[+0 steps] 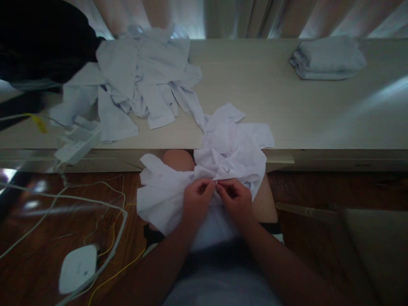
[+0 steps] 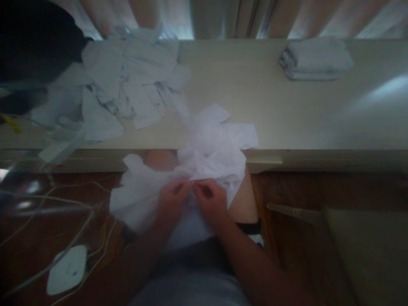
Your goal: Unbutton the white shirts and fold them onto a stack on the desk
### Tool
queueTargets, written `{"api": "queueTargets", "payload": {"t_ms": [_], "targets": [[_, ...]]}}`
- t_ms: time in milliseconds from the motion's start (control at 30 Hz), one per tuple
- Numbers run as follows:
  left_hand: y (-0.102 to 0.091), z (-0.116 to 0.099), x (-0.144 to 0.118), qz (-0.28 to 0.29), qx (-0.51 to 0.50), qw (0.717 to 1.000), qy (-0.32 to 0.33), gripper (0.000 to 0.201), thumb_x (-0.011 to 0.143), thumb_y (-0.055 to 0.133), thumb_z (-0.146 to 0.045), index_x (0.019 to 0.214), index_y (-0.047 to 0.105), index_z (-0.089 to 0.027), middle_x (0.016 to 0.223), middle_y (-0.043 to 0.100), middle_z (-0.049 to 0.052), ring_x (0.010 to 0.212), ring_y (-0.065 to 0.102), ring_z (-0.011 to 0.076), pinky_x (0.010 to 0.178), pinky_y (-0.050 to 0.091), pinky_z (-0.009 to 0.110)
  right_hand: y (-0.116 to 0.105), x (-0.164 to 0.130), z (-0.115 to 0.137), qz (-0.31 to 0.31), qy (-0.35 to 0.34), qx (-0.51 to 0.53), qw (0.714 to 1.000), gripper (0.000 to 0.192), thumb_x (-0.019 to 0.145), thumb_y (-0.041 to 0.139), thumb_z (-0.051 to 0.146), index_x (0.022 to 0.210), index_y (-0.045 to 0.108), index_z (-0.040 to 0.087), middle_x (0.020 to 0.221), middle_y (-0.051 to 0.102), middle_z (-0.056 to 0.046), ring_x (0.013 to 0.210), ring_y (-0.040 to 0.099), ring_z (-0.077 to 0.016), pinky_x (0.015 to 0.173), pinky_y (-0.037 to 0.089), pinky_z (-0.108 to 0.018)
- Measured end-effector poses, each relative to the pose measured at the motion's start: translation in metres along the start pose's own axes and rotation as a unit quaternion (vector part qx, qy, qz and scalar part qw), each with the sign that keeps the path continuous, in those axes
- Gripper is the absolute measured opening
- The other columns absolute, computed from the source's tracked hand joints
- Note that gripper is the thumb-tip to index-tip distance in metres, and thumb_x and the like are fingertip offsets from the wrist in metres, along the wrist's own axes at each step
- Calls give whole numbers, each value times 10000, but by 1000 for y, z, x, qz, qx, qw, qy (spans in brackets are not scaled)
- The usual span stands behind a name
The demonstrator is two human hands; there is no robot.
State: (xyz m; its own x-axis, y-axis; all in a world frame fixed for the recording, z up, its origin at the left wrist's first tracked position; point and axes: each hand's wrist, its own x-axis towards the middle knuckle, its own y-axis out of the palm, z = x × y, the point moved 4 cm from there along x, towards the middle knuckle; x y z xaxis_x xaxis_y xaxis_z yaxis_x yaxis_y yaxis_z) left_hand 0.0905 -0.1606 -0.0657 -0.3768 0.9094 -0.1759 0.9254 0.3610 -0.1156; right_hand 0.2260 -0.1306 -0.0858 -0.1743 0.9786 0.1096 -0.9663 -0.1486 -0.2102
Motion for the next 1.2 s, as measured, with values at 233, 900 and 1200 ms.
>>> {"api": "queueTargets", "payload": {"t_ms": [233,900,1200], "targets": [[1,1,2,-2,-14,1000,-14,134,823,677,-246,805,771,-153,750,756,18,709,683,153,654,523,222,2,1,-14,-9,89,118,989,128,826,750,341,851,714,220,788,737,-29,700,697,-177,649,574,-291],[1,-3,1,-7,-4,999,-35,118,780,674,-186,826,772,-139,770,777,28,720,716,168,654,552,231,4,2,-18,-11,148,164,975,167,780,765,332,809,659,207,683,686,1,588,632,-140,552,528,-252],[1,-2,1,-10,6,1000,-25,117,781,679,-205,821,773,-149,775,778,30,730,718,177,678,558,249,5,3,-18,-6,164,156,974,155,788,739,322,806,634,209,658,659,12,571,610,-132,531,504,-242]]}}
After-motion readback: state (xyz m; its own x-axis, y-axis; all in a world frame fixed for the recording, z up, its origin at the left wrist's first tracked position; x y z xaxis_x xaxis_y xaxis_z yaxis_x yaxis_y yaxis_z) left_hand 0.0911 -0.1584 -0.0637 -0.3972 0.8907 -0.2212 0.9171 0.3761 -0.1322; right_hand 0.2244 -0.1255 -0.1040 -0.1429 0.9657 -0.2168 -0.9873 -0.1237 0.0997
